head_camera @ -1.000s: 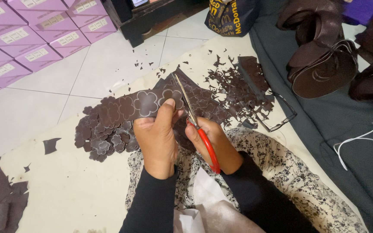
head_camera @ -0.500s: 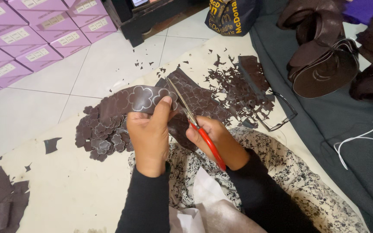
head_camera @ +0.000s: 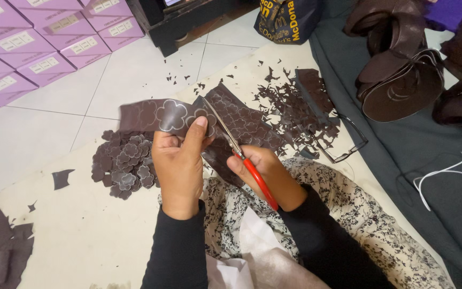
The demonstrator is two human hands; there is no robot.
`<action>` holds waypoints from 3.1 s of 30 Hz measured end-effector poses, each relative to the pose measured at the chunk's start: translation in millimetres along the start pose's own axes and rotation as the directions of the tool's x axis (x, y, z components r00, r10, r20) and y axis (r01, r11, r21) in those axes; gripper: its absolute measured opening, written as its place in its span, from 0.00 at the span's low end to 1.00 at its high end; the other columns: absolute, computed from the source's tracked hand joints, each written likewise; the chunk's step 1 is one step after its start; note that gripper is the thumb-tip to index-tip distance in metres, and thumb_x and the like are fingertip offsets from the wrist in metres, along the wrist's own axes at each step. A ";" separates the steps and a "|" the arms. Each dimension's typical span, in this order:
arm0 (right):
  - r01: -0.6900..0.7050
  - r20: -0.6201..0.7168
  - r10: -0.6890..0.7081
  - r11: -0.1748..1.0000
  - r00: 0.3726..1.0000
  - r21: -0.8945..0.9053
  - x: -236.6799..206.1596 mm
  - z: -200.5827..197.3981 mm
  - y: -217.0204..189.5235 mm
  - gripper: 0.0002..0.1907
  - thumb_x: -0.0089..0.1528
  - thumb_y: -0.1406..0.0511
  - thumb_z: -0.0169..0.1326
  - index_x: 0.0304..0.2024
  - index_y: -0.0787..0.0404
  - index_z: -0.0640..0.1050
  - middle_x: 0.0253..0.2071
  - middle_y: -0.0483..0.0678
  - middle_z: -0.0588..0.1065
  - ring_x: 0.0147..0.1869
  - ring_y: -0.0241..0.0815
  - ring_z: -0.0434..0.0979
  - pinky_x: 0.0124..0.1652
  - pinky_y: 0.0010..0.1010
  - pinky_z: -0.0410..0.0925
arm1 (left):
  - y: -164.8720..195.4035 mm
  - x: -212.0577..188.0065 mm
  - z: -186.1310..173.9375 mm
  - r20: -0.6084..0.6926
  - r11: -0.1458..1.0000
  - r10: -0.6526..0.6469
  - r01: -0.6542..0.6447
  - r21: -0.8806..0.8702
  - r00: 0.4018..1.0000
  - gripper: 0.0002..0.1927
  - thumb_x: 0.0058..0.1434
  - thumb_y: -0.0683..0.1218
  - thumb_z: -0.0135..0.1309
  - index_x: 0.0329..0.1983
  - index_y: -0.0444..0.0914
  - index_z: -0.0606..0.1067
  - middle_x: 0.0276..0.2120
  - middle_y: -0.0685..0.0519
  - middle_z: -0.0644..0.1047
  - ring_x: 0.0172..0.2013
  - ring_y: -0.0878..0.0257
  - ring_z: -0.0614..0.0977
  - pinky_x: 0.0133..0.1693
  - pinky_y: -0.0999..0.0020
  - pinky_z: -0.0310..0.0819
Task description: The person uses red-handled scissors to cut flower-shaped pieces from a dark brown patterned sheet. The cut pieces are placed in a growing pile to the left while the remaining sheet is repositioned for continued cutting.
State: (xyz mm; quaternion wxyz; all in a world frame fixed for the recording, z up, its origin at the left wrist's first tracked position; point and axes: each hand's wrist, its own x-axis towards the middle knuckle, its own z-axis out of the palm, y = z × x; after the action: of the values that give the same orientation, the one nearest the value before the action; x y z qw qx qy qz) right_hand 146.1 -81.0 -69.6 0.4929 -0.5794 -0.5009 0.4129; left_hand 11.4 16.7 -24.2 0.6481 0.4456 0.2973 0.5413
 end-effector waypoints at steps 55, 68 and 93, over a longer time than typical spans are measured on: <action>-0.105 0.153 0.090 0.990 0.984 0.090 -3.3 -17.6 -8.9 0.15 0.67 0.56 0.53 0.35 0.59 0.72 0.24 0.35 0.61 0.27 0.26 0.57 0.26 0.23 0.55 | 29.0 2.8 -2.4 0.329 0.958 -0.075 -0.023 0.285 0.941 0.11 0.69 0.37 0.47 0.53 0.34 0.73 0.43 0.55 0.80 0.42 0.72 0.80 0.46 0.75 0.76; -0.073 0.172 0.057 0.993 0.984 0.094 -1.8 -12.8 -7.5 0.19 0.67 0.51 0.51 0.35 0.60 0.73 0.24 0.34 0.62 0.27 0.26 0.57 0.27 0.22 0.54 | 36.8 0.3 -7.1 0.361 0.919 -0.070 -0.080 0.386 0.930 0.12 0.68 0.35 0.48 0.54 0.32 0.73 0.42 0.56 0.79 0.39 0.73 0.76 0.42 0.77 0.72; 0.063 -0.049 -0.067 0.995 0.997 -0.076 -2.6 -6.1 0.8 0.23 0.69 0.48 0.47 0.32 0.59 0.71 0.23 0.36 0.63 0.27 0.27 0.60 0.26 0.24 0.59 | -6.2 -5.9 5.5 0.142 0.977 -0.115 0.139 -0.165 0.983 0.17 0.63 0.32 0.56 0.56 0.33 0.75 0.48 0.51 0.81 0.48 0.65 0.81 0.53 0.70 0.74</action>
State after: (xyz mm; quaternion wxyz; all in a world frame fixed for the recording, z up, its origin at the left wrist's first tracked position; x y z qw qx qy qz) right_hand 151.8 -84.5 -69.4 0.4968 -0.5914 -0.5216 0.3625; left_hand 17.5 9.5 -28.0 0.7361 0.4021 0.2334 0.4920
